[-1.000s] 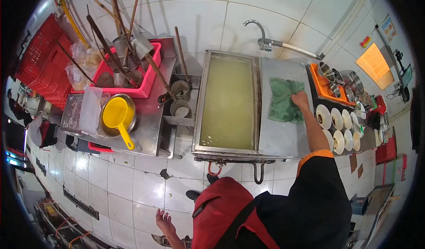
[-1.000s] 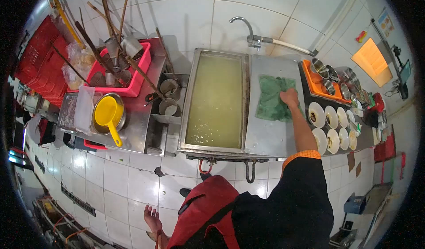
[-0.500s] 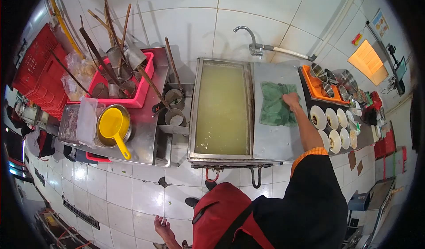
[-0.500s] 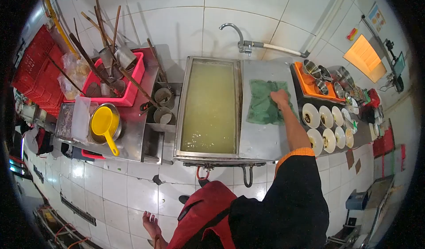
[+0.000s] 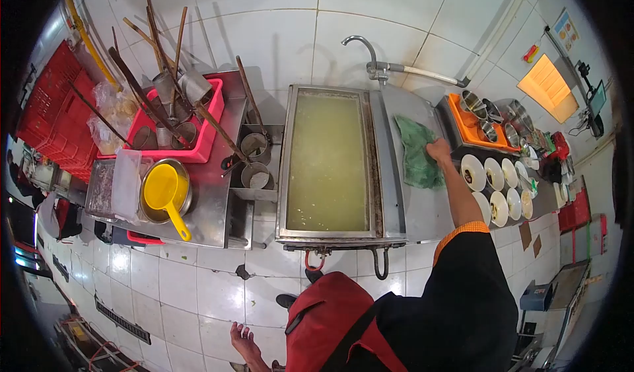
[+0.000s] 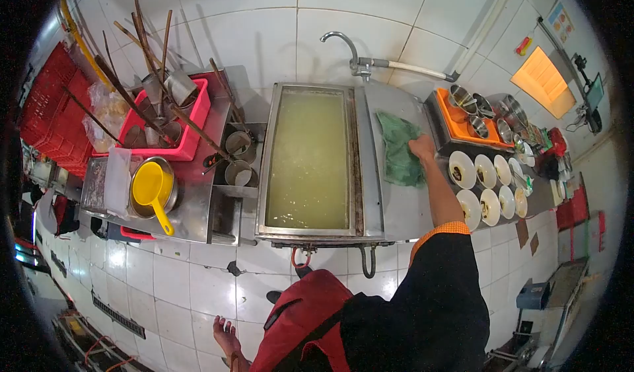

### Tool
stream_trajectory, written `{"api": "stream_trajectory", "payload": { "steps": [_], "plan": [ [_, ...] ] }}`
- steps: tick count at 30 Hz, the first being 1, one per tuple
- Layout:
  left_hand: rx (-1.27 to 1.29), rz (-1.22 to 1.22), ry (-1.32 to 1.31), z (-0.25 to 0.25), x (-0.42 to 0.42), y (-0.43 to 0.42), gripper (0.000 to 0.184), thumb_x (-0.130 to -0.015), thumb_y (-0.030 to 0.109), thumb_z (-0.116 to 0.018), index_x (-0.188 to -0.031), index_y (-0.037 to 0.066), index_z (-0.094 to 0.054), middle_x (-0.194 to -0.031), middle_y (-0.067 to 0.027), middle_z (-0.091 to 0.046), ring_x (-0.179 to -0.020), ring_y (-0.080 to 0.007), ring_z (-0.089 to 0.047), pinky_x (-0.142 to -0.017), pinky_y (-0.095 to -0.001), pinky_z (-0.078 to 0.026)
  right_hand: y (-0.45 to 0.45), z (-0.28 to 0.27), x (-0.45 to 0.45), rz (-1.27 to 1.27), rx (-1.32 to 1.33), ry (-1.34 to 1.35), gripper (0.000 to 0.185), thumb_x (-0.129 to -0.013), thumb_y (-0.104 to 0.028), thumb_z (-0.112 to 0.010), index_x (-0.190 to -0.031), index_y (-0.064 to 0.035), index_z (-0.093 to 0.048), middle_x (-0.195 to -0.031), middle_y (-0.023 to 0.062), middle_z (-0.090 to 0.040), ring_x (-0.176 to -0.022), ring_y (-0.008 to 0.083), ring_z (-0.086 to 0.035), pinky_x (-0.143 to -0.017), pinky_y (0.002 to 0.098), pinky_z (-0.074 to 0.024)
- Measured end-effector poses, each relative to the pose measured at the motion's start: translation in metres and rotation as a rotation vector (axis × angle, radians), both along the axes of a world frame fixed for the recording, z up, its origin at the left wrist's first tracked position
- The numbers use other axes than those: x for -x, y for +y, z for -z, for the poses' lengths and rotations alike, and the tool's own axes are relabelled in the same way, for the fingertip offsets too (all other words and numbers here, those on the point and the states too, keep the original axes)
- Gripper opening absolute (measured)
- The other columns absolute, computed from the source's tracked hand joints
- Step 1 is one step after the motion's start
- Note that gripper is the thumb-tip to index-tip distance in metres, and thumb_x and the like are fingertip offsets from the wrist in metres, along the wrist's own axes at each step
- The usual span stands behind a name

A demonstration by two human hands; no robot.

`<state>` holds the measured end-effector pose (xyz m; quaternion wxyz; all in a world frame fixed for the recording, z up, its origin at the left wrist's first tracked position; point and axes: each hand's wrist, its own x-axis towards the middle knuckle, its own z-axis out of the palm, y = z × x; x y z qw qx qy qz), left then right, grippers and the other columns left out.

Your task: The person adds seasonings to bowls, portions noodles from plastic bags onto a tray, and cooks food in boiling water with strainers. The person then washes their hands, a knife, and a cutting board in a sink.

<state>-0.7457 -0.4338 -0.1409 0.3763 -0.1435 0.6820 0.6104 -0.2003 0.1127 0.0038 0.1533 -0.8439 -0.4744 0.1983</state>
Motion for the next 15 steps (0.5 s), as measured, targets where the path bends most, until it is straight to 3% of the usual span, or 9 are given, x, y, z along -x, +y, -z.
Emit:
{"api": "stream_trajectory", "payload": {
  "steps": [2,4,7,8,9,10,12,13,15],
  "plan": [
    [-0.002,0.013,-0.007,0.004,0.001,-0.002,0.036,-0.085,0.034,-0.049,-0.115,0.014,-0.053,-0.092,0.0008,-0.049,-0.080,-0.0147,-0.044,-0.071,-0.0300,-0.034,0.003,0.024,-0.009,0.001,-0.302,-0.103,0.038,-0.067,-0.018,-0.057,-0.092,0.0105,-0.059,-0.093,0.0241,-0.062,-0.089,0.0353,-0.060,-0.074,0.0425,-0.0449],
    [0.003,0.022,-0.015,0.003,0.000,-0.006,0.035,-0.086,0.032,-0.048,-0.115,0.015,-0.053,-0.092,0.0014,-0.049,-0.080,-0.0150,-0.044,-0.071,-0.0292,-0.035,0.019,0.032,-0.028,-0.183,-0.108,-0.186,0.038,-0.069,-0.019,-0.056,-0.094,0.0096,-0.059,-0.095,0.0241,-0.062,-0.091,0.0357,-0.060,-0.074,0.0421,-0.0453],
    [-0.022,0.005,0.009,-0.001,-0.003,-0.005,0.034,-0.087,0.030,-0.047,-0.116,0.013,-0.052,-0.091,0.0001,-0.050,-0.077,-0.0139,-0.046,-0.069,-0.0290,-0.037,0.005,0.005,-0.005,-0.174,-0.086,-0.154,0.040,-0.069,-0.023,-0.062,-0.096,0.0056,-0.061,-0.091,0.0220,-0.063,-0.089,0.0342,-0.061,-0.076,0.0402,-0.0464],
    [-0.013,-0.019,0.011,-0.005,-0.004,-0.004,0.034,-0.088,0.030,-0.047,-0.114,0.010,-0.053,-0.091,-0.0009,-0.051,-0.077,-0.0137,-0.048,-0.068,-0.0284,-0.038,-0.009,-0.018,0.018,-0.174,-0.112,-0.224,0.042,-0.069,-0.022,-0.063,-0.103,0.0027,-0.059,-0.099,0.0215,-0.061,-0.096,0.0331,-0.059,-0.080,0.0404,-0.0461],
    [-0.007,-0.039,0.011,-0.008,-0.004,-0.004,0.034,-0.088,0.030,-0.047,-0.112,0.007,-0.054,-0.090,-0.0020,-0.052,-0.077,-0.0136,-0.050,-0.066,-0.0278,-0.040,0.016,0.016,-0.014,-0.150,-0.165,-0.362,0.058,-0.065,-0.032,-0.069,-0.115,-0.0047,-0.056,-0.112,0.0207,-0.056,-0.107,0.0336,-0.053,-0.088,0.0398,-0.0437],
    [-0.007,-0.086,0.026,-0.009,-0.003,-0.006,0.034,-0.088,0.030,-0.047,-0.112,0.007,-0.054,-0.090,-0.0020,-0.052,-0.077,-0.0136,-0.050,-0.066,-0.0278,-0.040,-0.004,-0.018,0.023,-0.096,-0.214,-0.453,0.055,-0.069,-0.031,-0.070,-0.114,-0.0045,-0.055,-0.112,0.0195,-0.056,-0.105,0.0344,-0.054,-0.087,0.0408,-0.0442],
    [-0.015,-0.060,0.028,-0.008,-0.005,-0.009,0.034,-0.089,0.031,-0.046,-0.111,0.007,-0.054,-0.089,-0.0025,-0.053,-0.076,-0.0134,-0.050,-0.065,-0.0270,-0.040,-0.005,-0.032,0.045,-0.272,-0.522,-0.445,0.036,-0.077,-0.021,-0.066,-0.106,-0.0027,-0.056,-0.101,0.0159,-0.059,-0.090,0.0290,-0.058,-0.076,0.0383,-0.0462],
    [-0.019,-0.088,0.028,-0.005,-0.005,-0.013,0.034,-0.089,0.031,-0.046,-0.111,0.007,-0.054,-0.089,-0.0025,-0.053,-0.076,-0.0134,-0.050,-0.065,-0.0270,-0.040,0.003,-0.033,0.057,-0.298,-0.532,-0.439,0.036,-0.077,-0.021,-0.066,-0.106,-0.0027,-0.056,-0.101,0.0159,-0.059,-0.090,0.0290,-0.058,-0.076,0.0383,-0.0462],
    [-0.075,-0.102,0.022,0.001,-0.005,-0.022,0.034,-0.089,0.031,-0.046,-0.112,0.007,-0.054,-0.089,-0.0028,-0.053,-0.074,-0.0136,-0.050,-0.063,-0.0268,-0.041,-0.004,-0.050,0.095,-0.385,-0.709,-0.052,0.026,-0.081,-0.019,-0.064,-0.099,-0.0017,-0.058,-0.082,0.0126,-0.061,-0.075,0.0223,-0.059,-0.068,0.0328,-0.0460]
  ]
}}
